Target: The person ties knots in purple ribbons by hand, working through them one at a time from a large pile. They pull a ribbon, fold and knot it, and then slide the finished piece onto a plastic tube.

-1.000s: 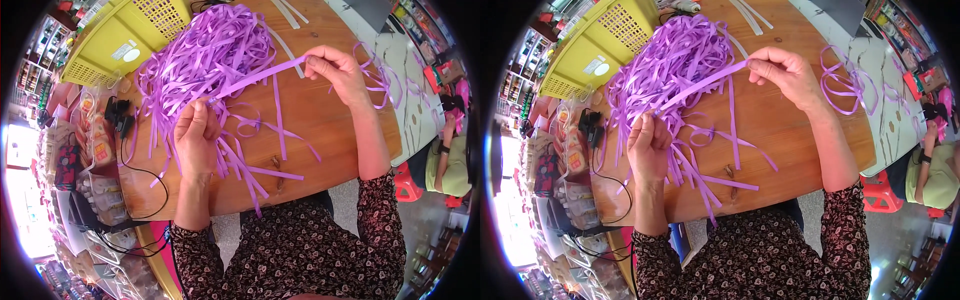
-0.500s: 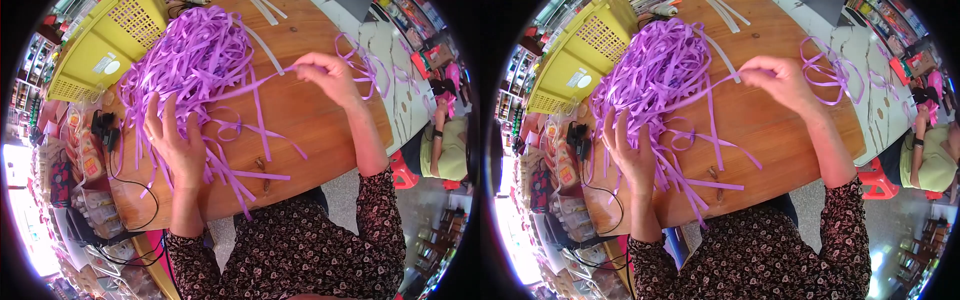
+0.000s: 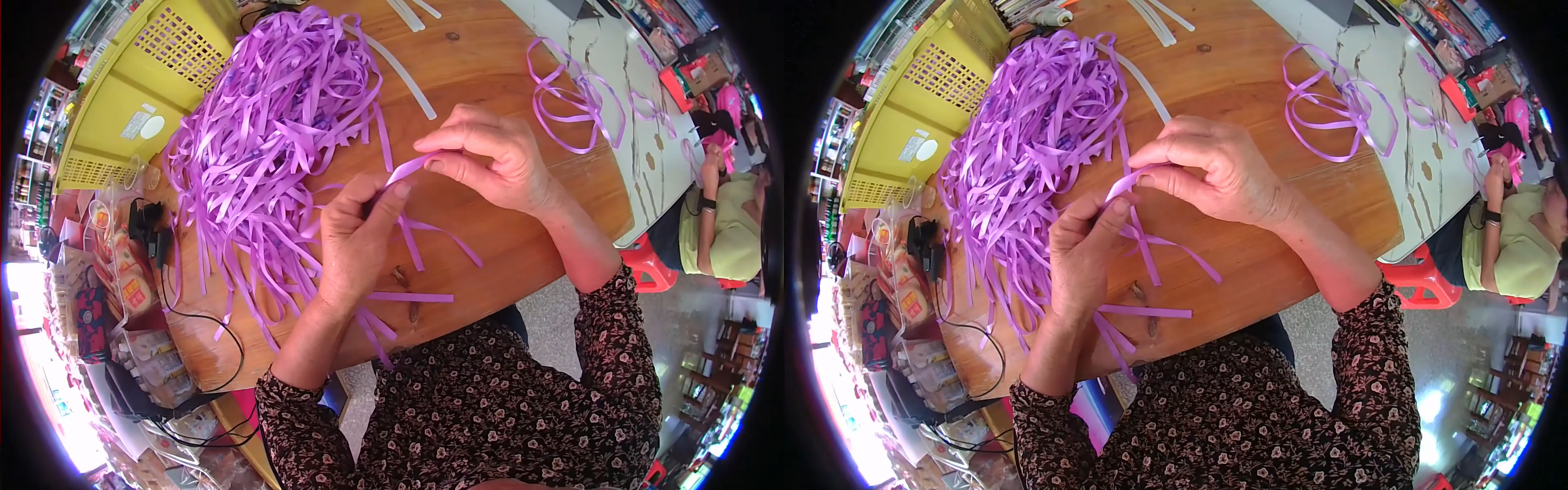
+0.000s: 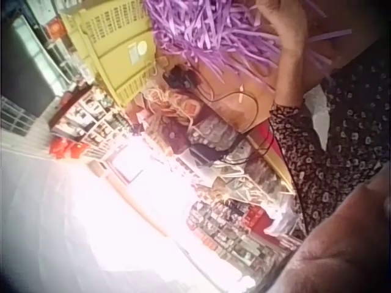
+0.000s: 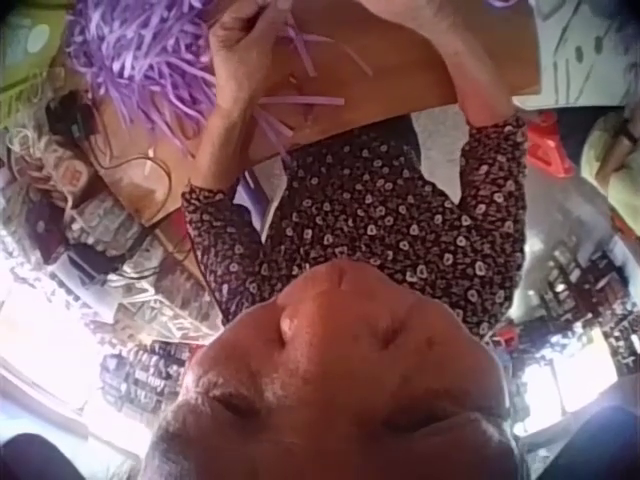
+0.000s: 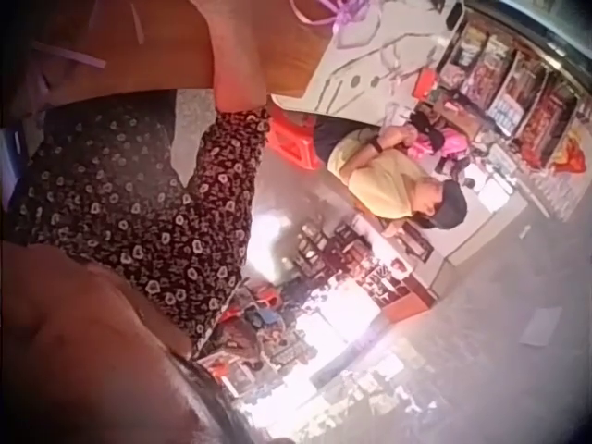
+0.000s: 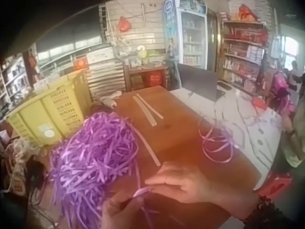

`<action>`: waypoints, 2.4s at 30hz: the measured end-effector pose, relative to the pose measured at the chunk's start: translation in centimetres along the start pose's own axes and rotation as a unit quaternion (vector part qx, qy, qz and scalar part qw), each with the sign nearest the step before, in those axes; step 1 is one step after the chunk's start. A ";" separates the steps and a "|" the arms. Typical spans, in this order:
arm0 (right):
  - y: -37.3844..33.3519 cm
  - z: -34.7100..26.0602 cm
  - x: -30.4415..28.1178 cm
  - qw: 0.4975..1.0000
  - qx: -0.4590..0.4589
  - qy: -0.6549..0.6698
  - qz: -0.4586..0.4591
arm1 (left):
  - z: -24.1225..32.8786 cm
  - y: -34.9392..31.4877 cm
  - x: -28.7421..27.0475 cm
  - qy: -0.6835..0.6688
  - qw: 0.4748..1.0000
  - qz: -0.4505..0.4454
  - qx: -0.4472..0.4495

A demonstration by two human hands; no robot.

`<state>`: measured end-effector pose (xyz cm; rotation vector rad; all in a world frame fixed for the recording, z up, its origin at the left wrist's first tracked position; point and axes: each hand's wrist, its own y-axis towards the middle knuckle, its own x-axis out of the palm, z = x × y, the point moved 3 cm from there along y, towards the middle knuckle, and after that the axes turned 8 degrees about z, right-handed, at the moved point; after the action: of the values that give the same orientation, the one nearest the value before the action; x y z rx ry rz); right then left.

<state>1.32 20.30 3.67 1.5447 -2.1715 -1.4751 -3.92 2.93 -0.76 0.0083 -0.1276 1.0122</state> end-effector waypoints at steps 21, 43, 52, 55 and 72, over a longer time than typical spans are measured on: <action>-1.6 0.1 1.1 0.995 -0.094 -0.015 -0.019 | -0.7 -0.1 -0.2 -0.176 0.977 -0.042 -0.112; -2.4 -1.7 1.4 0.978 -0.117 -0.156 -0.078 | 0.6 -0.5 -0.3 0.030 0.999 0.023 0.011; -2.5 -1.6 1.5 0.976 -0.130 -0.169 -0.042 | 0.7 -0.2 -1.0 0.044 0.998 0.043 0.029; -2.5 -1.6 1.5 0.975 -0.124 -0.179 -0.047 | 0.7 -0.3 -0.8 0.085 0.994 0.048 0.041; -3.2 0.2 3.6 0.602 0.438 0.664 -0.073 | 0.1 -0.6 0.3 -0.199 0.979 0.040 0.034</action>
<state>1.65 17.59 -0.30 1.9089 -1.5608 0.9649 -3.29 2.89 -0.63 0.2708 -0.4610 1.0860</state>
